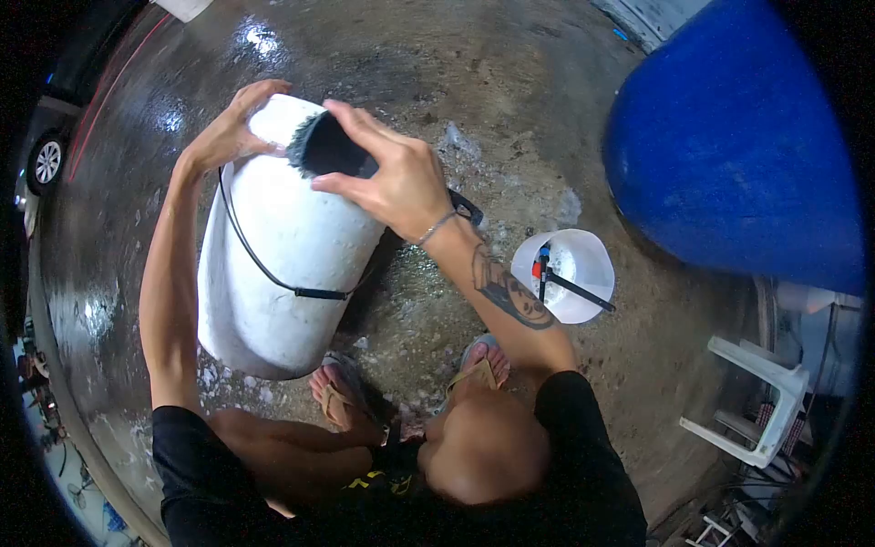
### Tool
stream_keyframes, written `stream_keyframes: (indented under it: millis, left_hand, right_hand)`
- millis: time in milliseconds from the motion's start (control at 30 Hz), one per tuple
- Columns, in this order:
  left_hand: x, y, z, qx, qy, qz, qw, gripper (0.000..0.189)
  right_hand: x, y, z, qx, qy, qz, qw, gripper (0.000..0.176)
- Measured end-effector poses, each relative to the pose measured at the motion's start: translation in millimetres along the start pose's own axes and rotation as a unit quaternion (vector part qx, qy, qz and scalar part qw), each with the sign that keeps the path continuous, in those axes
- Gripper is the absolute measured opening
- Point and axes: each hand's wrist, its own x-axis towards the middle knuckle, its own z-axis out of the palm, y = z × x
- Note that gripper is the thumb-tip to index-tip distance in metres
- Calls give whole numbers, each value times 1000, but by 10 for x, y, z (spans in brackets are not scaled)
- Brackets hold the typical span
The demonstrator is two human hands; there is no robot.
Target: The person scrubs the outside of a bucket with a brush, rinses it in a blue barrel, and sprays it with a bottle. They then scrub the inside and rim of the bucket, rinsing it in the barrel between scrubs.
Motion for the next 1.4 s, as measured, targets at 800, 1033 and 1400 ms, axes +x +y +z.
stream_keyframes:
  millis: [800,1033,1400]
  left_hand:
    - [-14,-145,-126,-77,-29,-50,995,92]
    - [-12,-204,-118,-64,-12,-82,995,93]
    - [-46,-225,-100,-91,13,-97,991,93]
  right_hand:
    - [-289,470,-230,112,-56,205,971,83]
    - [-659,1241,-73,208,-20,268,940,82]
    - [-612,1124,-29,83,9,227,970,83]
